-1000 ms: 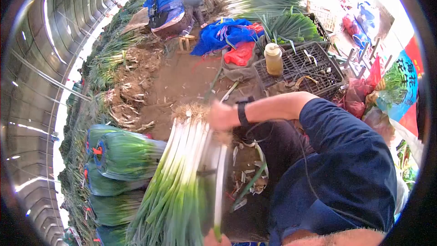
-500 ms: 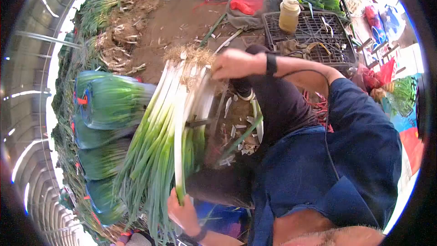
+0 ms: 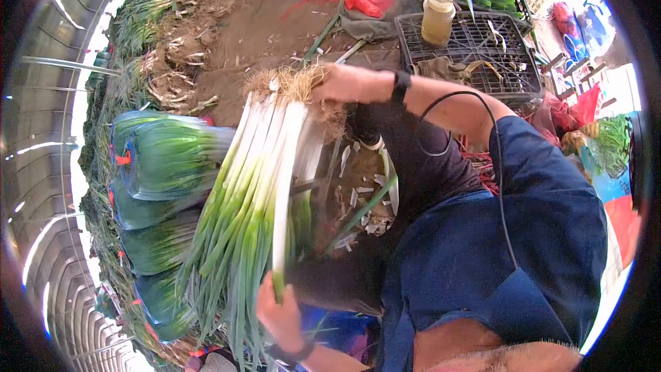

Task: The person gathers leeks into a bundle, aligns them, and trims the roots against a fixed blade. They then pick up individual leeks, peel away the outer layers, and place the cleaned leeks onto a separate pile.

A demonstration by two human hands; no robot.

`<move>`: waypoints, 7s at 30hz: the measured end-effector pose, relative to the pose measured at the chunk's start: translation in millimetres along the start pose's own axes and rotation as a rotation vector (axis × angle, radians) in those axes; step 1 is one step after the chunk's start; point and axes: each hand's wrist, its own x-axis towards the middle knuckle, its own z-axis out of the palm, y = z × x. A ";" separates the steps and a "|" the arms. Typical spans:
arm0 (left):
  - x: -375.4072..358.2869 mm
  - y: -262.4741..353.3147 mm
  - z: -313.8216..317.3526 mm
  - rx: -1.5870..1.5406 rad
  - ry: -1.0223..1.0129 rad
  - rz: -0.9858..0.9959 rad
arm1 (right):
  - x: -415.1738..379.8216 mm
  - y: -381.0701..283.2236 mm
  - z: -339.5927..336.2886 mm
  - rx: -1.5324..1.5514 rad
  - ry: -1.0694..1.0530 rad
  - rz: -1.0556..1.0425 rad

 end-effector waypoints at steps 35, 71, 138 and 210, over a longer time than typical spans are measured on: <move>184.7 -75.9 97.4 0.674 -0.189 0.211 | 169.3 151.5 77.7 -0.710 0.699 -0.020; 193.1 -91.5 122.5 0.536 -0.153 0.266 | 209.2 114.4 67.3 -0.702 0.334 0.516; 311.4 -114.5 131.6 0.300 -0.211 0.018 | 268.6 124.7 77.4 -1.183 0.402 -0.362; -451.2 24.3 188.0 -0.338 1.249 -1.818 | 340.1 112.9 16.4 -2.109 -0.202 -0.584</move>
